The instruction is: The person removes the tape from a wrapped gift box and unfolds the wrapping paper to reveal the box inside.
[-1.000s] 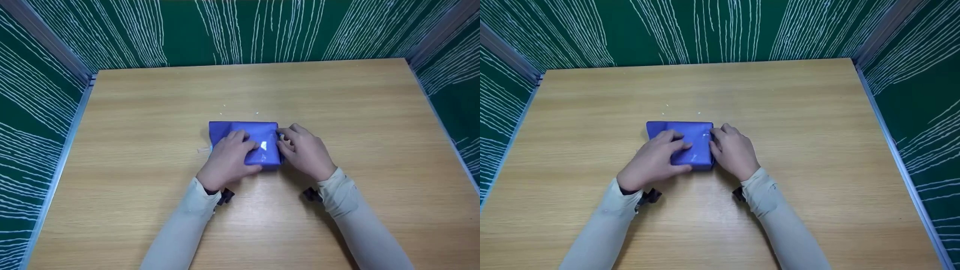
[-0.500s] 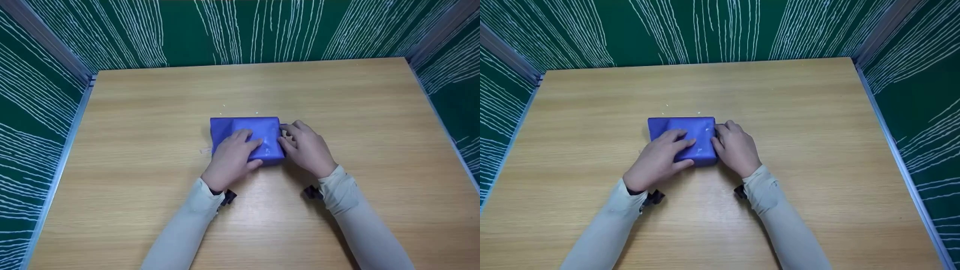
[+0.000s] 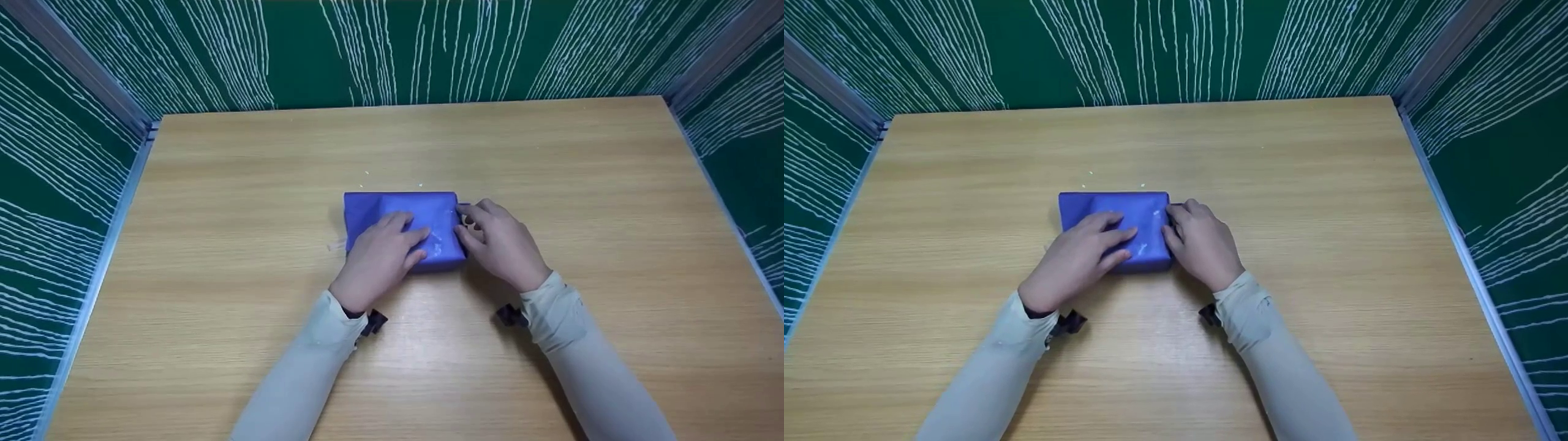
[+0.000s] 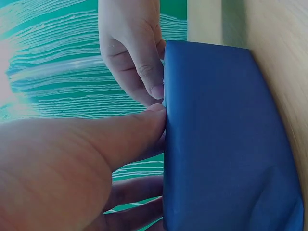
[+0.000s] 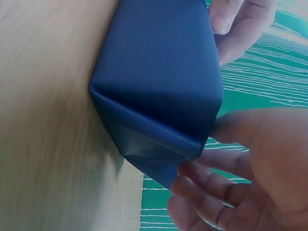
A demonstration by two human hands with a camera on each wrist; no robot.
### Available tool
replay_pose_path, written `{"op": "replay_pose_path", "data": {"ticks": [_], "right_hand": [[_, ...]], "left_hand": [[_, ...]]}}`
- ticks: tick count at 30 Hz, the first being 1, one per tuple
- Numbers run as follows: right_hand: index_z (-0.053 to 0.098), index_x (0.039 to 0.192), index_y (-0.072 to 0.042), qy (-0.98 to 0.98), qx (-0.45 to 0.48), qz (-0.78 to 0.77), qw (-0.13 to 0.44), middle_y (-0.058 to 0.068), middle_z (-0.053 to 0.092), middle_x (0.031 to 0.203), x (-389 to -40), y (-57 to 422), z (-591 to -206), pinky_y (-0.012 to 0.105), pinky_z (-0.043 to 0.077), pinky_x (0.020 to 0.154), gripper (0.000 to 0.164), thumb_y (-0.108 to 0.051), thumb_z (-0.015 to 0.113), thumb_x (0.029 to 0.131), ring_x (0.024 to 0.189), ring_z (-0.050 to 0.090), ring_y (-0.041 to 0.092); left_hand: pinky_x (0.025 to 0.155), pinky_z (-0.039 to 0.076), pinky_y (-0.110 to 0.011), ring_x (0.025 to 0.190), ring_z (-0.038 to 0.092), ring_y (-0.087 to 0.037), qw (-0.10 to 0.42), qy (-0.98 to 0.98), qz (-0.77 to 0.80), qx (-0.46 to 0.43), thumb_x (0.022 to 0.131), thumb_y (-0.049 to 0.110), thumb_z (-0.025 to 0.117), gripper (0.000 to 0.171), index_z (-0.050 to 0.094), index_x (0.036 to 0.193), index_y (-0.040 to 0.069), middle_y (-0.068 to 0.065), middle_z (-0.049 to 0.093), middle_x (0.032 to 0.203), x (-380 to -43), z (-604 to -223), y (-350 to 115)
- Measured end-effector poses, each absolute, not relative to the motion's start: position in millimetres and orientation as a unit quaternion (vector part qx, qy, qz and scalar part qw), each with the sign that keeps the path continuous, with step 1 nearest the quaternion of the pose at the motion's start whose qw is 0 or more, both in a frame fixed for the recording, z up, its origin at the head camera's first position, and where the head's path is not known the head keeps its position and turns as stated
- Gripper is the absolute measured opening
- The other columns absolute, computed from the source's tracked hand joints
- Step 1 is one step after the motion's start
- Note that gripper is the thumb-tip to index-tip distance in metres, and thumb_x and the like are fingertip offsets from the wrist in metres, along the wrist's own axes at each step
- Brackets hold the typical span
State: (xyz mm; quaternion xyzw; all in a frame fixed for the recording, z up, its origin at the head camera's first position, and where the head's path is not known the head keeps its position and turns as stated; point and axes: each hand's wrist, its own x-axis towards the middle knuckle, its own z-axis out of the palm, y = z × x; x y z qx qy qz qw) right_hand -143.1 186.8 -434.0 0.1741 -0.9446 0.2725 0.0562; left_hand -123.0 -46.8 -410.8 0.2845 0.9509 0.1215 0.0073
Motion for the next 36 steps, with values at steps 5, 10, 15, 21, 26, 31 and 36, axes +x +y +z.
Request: {"op": "replay_pose_path", "data": {"ticks": [5, 10, 15, 21, 26, 31, 36], "right_hand": [[0.072, 0.124, -0.001, -0.944, 0.168, 0.279, 0.051, 0.012, 0.067, 0.102, -143.5, 186.9, -431.8, 0.044, 0.056, 0.073, 0.031, -0.02, 0.07, 0.099, 0.089, 0.065, 0.028], [0.069, 0.124, -0.002, -0.941, 0.167, 0.291, 0.045, 0.013, 0.067, 0.106, -145.3, 186.6, -431.8, 0.045, 0.057, 0.078, 0.031, -0.021, 0.071, 0.098, 0.093, 0.066, 0.029], [0.062, 0.141, -0.003, -0.942, 0.196, 0.267, 0.042, 0.015, 0.064, 0.11, -144.7, 186.1, -433.9, 0.045, 0.055, 0.079, 0.042, -0.021, 0.065, 0.102, 0.095, 0.061, 0.029], [0.065, 0.138, -0.004, -0.944, 0.208, 0.252, 0.057, 0.015, 0.062, 0.111, -142.4, 186.4, -434.1, 0.046, 0.054, 0.077, 0.038, -0.02, 0.064, 0.103, 0.096, 0.059, 0.029], [0.068, 0.13, -0.004, -0.941, 0.203, 0.265, 0.063, 0.013, 0.062, 0.112, -143.4, 185.6, -431.8, 0.046, 0.054, 0.078, 0.033, -0.02, 0.066, 0.102, 0.097, 0.059, 0.028], [0.065, 0.131, -0.005, -0.938, 0.205, 0.272, 0.057, 0.013, 0.06, 0.115, -143.9, 184.9, -432.8, 0.045, 0.054, 0.081, 0.032, -0.019, 0.065, 0.102, 0.099, 0.057, 0.029], [0.059, 0.145, -0.005, -0.939, 0.218, 0.264, 0.038, 0.015, 0.056, 0.115, -143.6, 184.2, -436.1, 0.046, 0.05, 0.084, 0.042, -0.018, 0.059, 0.104, 0.103, 0.052, 0.031]], "left_hand": [[0.114, 0.043, -0.045, 0.138, 0.052, -0.031, 0.005, 0.95, 0.131, 0.283, 0.103, 0.041, 0.062, 0.043, 0.067, 0.14, 0.018, -0.013, 0.057, 0.147, -123.8, -410.4, -47.0], [0.114, 0.043, -0.044, 0.138, 0.052, -0.031, 0.001, 0.95, 0.139, 0.28, 0.103, 0.041, 0.063, 0.044, 0.067, 0.14, 0.018, -0.012, 0.057, 0.146, -124.5, -411.6, -47.9], [0.113, 0.044, -0.044, 0.137, 0.052, -0.03, -0.002, 0.95, 0.137, 0.282, 0.103, 0.04, 0.063, 0.043, 0.067, 0.139, 0.018, -0.013, 0.057, 0.146, -124.4, -412.8, -47.5], [0.114, 0.044, -0.045, 0.137, 0.052, -0.031, 0.006, 0.95, 0.138, 0.279, 0.103, 0.041, 0.063, 0.044, 0.067, 0.14, 0.018, -0.013, 0.057, 0.147, -124.5, -412.3, -46.8], [0.113, 0.044, -0.045, 0.138, 0.051, -0.03, 0.009, 0.95, 0.143, 0.276, 0.102, 0.041, 0.063, 0.045, 0.066, 0.14, 0.018, -0.013, 0.056, 0.148, -125.0, -410.0, -46.8], [0.114, 0.043, -0.046, 0.14, 0.05, -0.031, 0.016, 0.95, 0.147, 0.274, 0.103, 0.041, 0.063, 0.045, 0.066, 0.141, 0.018, -0.013, 0.055, 0.15, -124.4, -409.7, -46.8], [0.114, 0.043, -0.046, 0.14, 0.05, -0.031, 0.018, 0.95, 0.148, 0.276, 0.103, 0.041, 0.062, 0.045, 0.065, 0.142, 0.018, -0.013, 0.054, 0.15, -123.6, -410.5, -47.4]]}}
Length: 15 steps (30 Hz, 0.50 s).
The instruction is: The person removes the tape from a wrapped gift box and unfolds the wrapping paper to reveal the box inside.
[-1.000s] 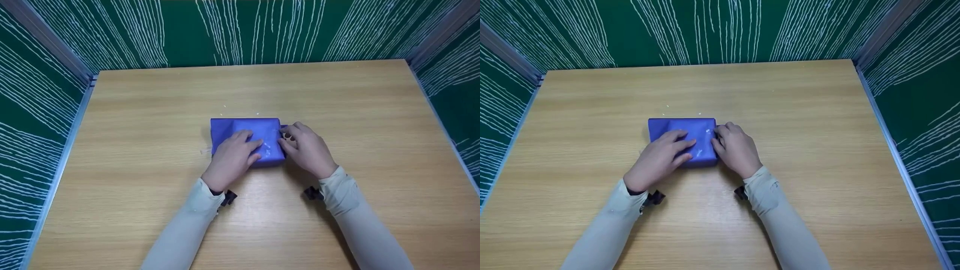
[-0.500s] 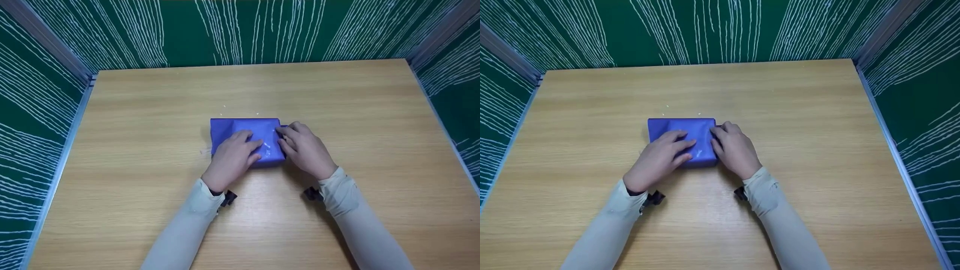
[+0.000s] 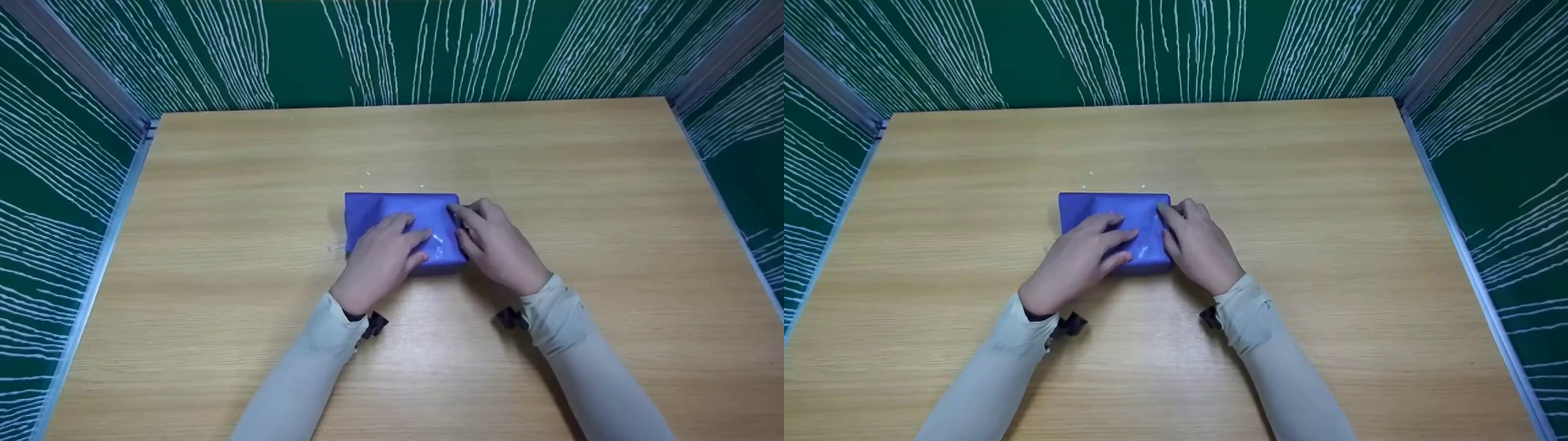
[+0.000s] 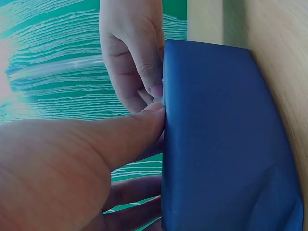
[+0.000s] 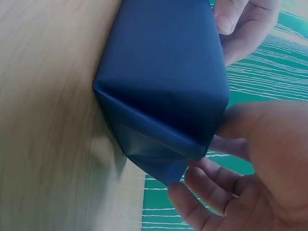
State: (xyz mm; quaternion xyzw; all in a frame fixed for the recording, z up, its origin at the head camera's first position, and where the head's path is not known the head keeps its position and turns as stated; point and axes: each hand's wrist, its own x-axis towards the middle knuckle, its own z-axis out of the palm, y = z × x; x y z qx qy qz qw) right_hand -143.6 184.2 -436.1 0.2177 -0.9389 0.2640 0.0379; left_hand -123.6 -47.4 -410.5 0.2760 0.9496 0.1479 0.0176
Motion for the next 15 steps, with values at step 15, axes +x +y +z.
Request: {"op": "replay_pose_path", "data": {"ticks": [15], "right_hand": [[0.062, 0.133, -0.003, -0.927, 0.232, 0.287, 0.064, 0.014, 0.058, 0.109, -143.8, 184.4, -440.6, 0.043, 0.05, 0.082, 0.032, -0.009, 0.062, 0.102, 0.097, 0.054, 0.029]], "left_hand": [[0.113, 0.044, -0.046, 0.137, 0.052, -0.03, 0.003, 0.949, 0.153, 0.275, 0.102, 0.04, 0.065, 0.044, 0.067, 0.139, 0.017, -0.013, 0.057, 0.146, -122.1, -412.8, -46.2]]}}
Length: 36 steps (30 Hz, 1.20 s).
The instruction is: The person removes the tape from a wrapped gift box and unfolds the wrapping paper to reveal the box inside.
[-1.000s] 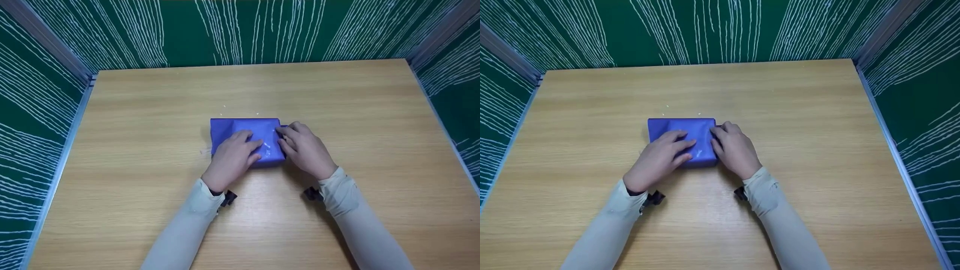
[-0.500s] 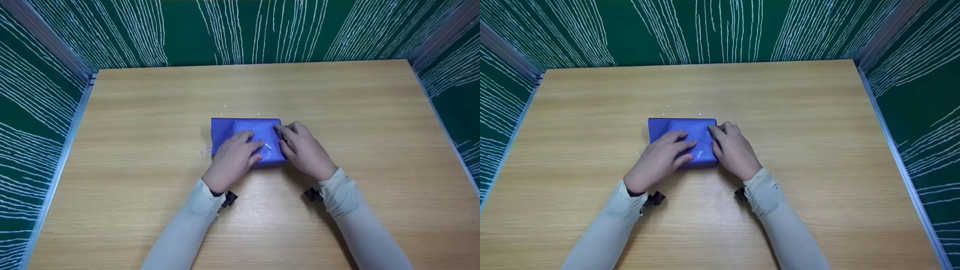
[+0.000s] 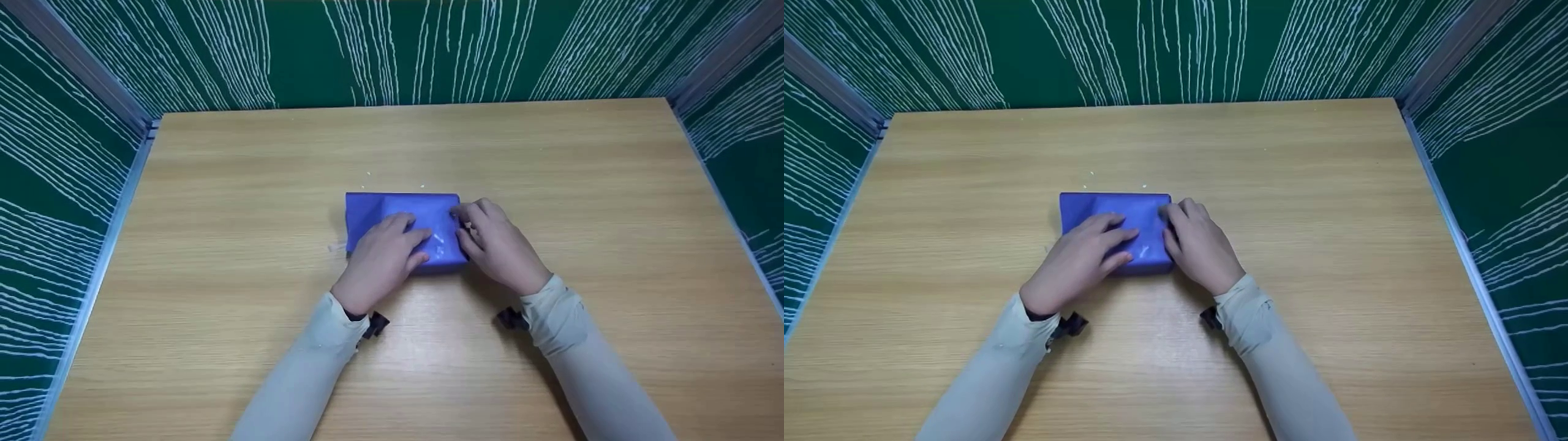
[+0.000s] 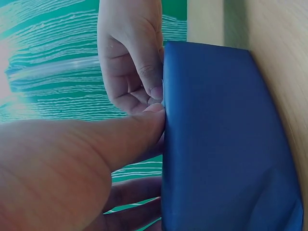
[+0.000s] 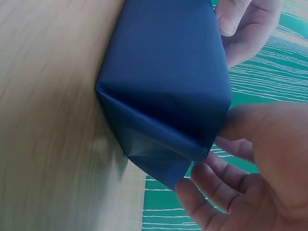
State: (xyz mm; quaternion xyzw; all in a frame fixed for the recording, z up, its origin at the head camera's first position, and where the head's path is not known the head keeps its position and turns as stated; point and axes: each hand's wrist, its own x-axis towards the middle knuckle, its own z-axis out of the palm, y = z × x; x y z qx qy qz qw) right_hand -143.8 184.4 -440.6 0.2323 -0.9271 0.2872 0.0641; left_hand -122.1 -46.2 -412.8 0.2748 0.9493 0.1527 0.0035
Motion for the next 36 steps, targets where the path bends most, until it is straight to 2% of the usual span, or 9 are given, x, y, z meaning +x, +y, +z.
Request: {"op": "replay_pose_path", "data": {"ticks": [4, 9, 15, 21, 23, 27, 30, 36], "right_hand": [[0.059, 0.143, -0.004, -0.932, 0.242, 0.263, 0.053, 0.013, 0.055, 0.103, -143.8, 184.0, -441.0, 0.042, 0.046, 0.079, 0.04, -0.011, 0.059, 0.103, 0.093, 0.051, 0.03], [0.068, 0.13, -0.005, -0.933, 0.239, 0.261, 0.062, 0.012, 0.056, 0.103, -142.6, 183.3, -439.1, 0.041, 0.047, 0.079, 0.029, -0.013, 0.061, 0.103, 0.094, 0.052, 0.03], [0.065, 0.123, -0.007, -0.932, 0.223, 0.28, 0.064, 0.012, 0.058, 0.112, -143.1, 183.5, -438.7, 0.044, 0.052, 0.083, 0.022, -0.013, 0.061, 0.103, 0.1, 0.055, 0.028], [0.059, 0.141, -0.005, -0.929, 0.241, 0.272, 0.064, 0.013, 0.056, 0.107, -143.7, 184.8, -442.1, 0.042, 0.049, 0.08, 0.039, -0.01, 0.061, 0.102, 0.095, 0.053, 0.029], [0.06, 0.142, -0.005, -0.929, 0.251, 0.266, 0.061, 0.013, 0.056, 0.104, -144.1, 184.7, -442.9, 0.041, 0.047, 0.079, 0.041, -0.009, 0.06, 0.102, 0.094, 0.051, 0.028], [0.067, 0.129, -0.006, -0.927, 0.25, 0.272, 0.067, 0.012, 0.058, 0.104, -145.2, 184.6, -442.5, 0.041, 0.048, 0.08, 0.029, -0.01, 0.06, 0.102, 0.094, 0.053, 0.028], [0.067, 0.121, -0.006, -0.927, 0.24, 0.279, 0.074, 0.011, 0.059, 0.108, -145.5, 184.8, -441.5, 0.043, 0.051, 0.082, 0.021, -0.012, 0.061, 0.101, 0.096, 0.056, 0.027], [0.063, 0.118, -0.005, -0.927, 0.227, 0.289, 0.07, 0.011, 0.059, 0.108, -145.9, 185.3, -440.2, 0.042, 0.053, 0.081, 0.019, -0.011, 0.062, 0.1, 0.095, 0.057, 0.027]], "left_hand": [[0.114, 0.043, -0.046, 0.138, 0.052, -0.031, 0.004, 0.949, 0.156, 0.275, 0.102, 0.04, 0.064, 0.044, 0.067, 0.139, 0.017, -0.013, 0.056, 0.147, -122.4, -413.8, -46.0], [0.115, 0.042, -0.046, 0.139, 0.051, -0.031, 0.004, 0.949, 0.158, 0.273, 0.102, 0.04, 0.063, 0.044, 0.067, 0.139, 0.017, -0.013, 0.056, 0.148, -122.8, -414.1, -45.5], [0.115, 0.042, -0.045, 0.138, 0.051, -0.03, 0.009, 0.95, 0.157, 0.271, 0.102, 0.041, 0.064, 0.045, 0.066, 0.14, 0.017, -0.013, 0.056, 0.148, -123.8, -412.9, -44.9], [0.114, 0.043, -0.045, 0.137, 0.052, -0.031, 0.009, 0.95, 0.154, 0.272, 0.102, 0.041, 0.064, 0.045, 0.066, 0.139, 0.016, -0.013, 0.056, 0.148, -123.5, -414.2, -44.3], [0.113, 0.044, -0.044, 0.136, 0.053, -0.031, 0.005, 0.949, 0.155, 0.275, 0.102, 0.04, 0.065, 0.044, 0.067, 0.139, 0.016, -0.013, 0.056, 0.147, -123.4, -414.7, -44.5], [0.112, 0.045, -0.044, 0.134, 0.054, -0.03, -0.004, 0.947, 0.159, 0.278, 0.101, 0.039, 0.066, 0.044, 0.068, 0.138, 0.016, -0.013, 0.058, 0.144, -123.6, -415.8, -45.0], [0.112, 0.045, -0.044, 0.134, 0.054, -0.03, -0.005, 0.947, 0.16, 0.278, 0.101, 0.04, 0.066, 0.044, 0.067, 0.138, 0.017, -0.013, 0.058, 0.145, -123.8, -416.3, -45.3], [0.114, 0.043, -0.043, 0.137, 0.052, -0.03, 0.006, 0.949, 0.161, 0.272, 0.102, 0.041, 0.065, 0.045, 0.066, 0.14, 0.017, -0.013, 0.056, 0.148, -123.6, -414.3, -45.4]]}}
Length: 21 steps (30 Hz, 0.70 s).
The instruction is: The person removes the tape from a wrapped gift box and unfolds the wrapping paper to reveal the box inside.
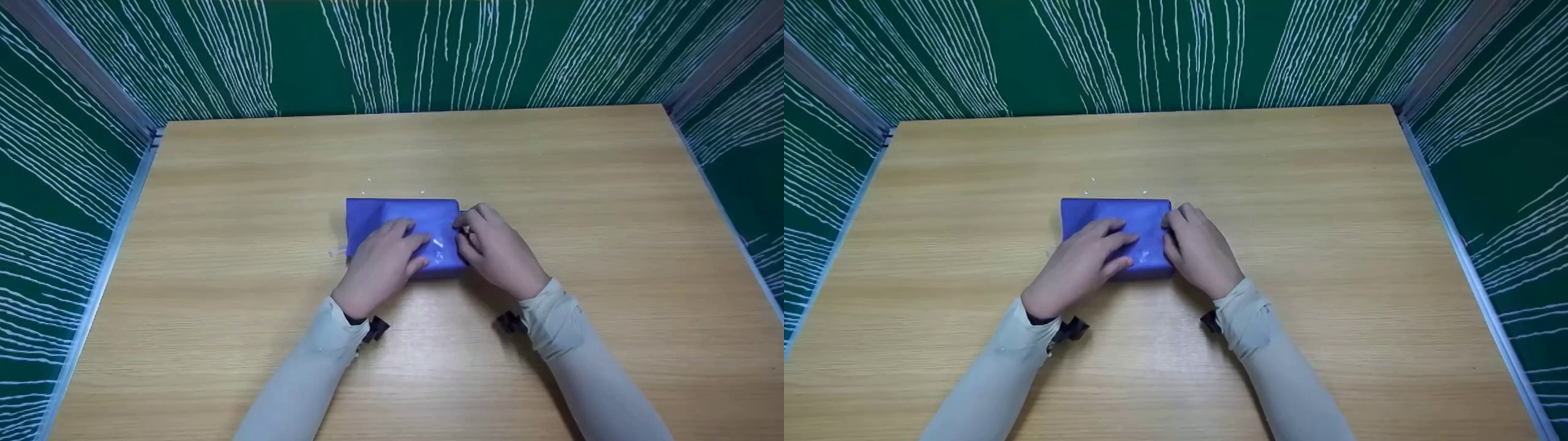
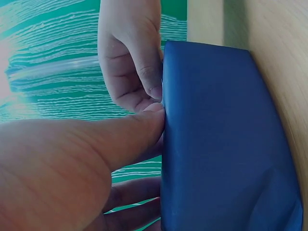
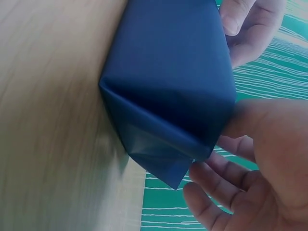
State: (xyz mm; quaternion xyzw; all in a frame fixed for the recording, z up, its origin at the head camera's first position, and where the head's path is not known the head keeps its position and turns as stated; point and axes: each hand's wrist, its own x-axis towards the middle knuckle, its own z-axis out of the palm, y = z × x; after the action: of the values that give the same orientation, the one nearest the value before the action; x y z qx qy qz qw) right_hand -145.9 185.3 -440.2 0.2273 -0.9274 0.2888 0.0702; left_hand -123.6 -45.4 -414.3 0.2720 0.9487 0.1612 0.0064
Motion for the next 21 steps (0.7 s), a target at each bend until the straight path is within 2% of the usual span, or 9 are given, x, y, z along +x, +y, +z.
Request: {"op": "replay_pose_path", "data": {"ticks": [5, 7, 14, 21], "right_hand": [[0.057, 0.143, -0.004, -0.927, 0.247, 0.275, 0.061, 0.014, 0.058, 0.11, -146.3, 185.5, -440.3, 0.041, 0.052, 0.08, 0.043, -0.009, 0.061, 0.101, 0.093, 0.057, 0.027], [0.058, 0.146, -0.006, -0.928, 0.256, 0.265, 0.061, 0.015, 0.058, 0.113, -146.6, 185.5, -440.4, 0.042, 0.052, 0.08, 0.045, -0.009, 0.061, 0.101, 0.092, 0.058, 0.027], [0.072, 0.12, -0.005, -0.93, 0.237, 0.263, 0.098, 0.01, 0.066, 0.115, -145.0, 184.7, -438.0, 0.044, 0.058, 0.08, 0.023, -0.011, 0.066, 0.098, 0.093, 0.067, 0.026], [0.071, 0.114, -0.005, -0.929, 0.231, 0.267, 0.11, 0.009, 0.068, 0.11, -144.6, 185.5, -437.9, 0.041, 0.058, 0.071, 0.018, -0.008, 0.067, 0.097, 0.083, 0.067, 0.023]], "left_hand": [[0.114, 0.043, -0.044, 0.137, 0.052, -0.031, 0.006, 0.949, 0.159, 0.272, 0.101, 0.041, 0.065, 0.045, 0.066, 0.14, 0.016, -0.013, 0.056, 0.148, -123.7, -413.7, -45.4], [0.114, 0.043, -0.044, 0.137, 0.052, -0.031, 0.005, 0.949, 0.158, 0.273, 0.101, 0.04, 0.065, 0.045, 0.066, 0.14, 0.016, -0.013, 0.056, 0.148, -123.8, -413.8, -45.4], [0.114, 0.043, -0.044, 0.137, 0.052, -0.031, 0.006, 0.95, 0.158, 0.269, 0.101, 0.041, 0.066, 0.046, 0.066, 0.14, 0.017, -0.013, 0.056, 0.148, -123.7, -413.5, -45.3], [0.113, 0.043, -0.045, 0.136, 0.052, -0.03, 0.011, 0.951, 0.163, 0.264, 0.101, 0.04, 0.066, 0.045, 0.066, 0.14, 0.018, -0.012, 0.056, 0.146, -123.5, -413.3, -45.3]]}}
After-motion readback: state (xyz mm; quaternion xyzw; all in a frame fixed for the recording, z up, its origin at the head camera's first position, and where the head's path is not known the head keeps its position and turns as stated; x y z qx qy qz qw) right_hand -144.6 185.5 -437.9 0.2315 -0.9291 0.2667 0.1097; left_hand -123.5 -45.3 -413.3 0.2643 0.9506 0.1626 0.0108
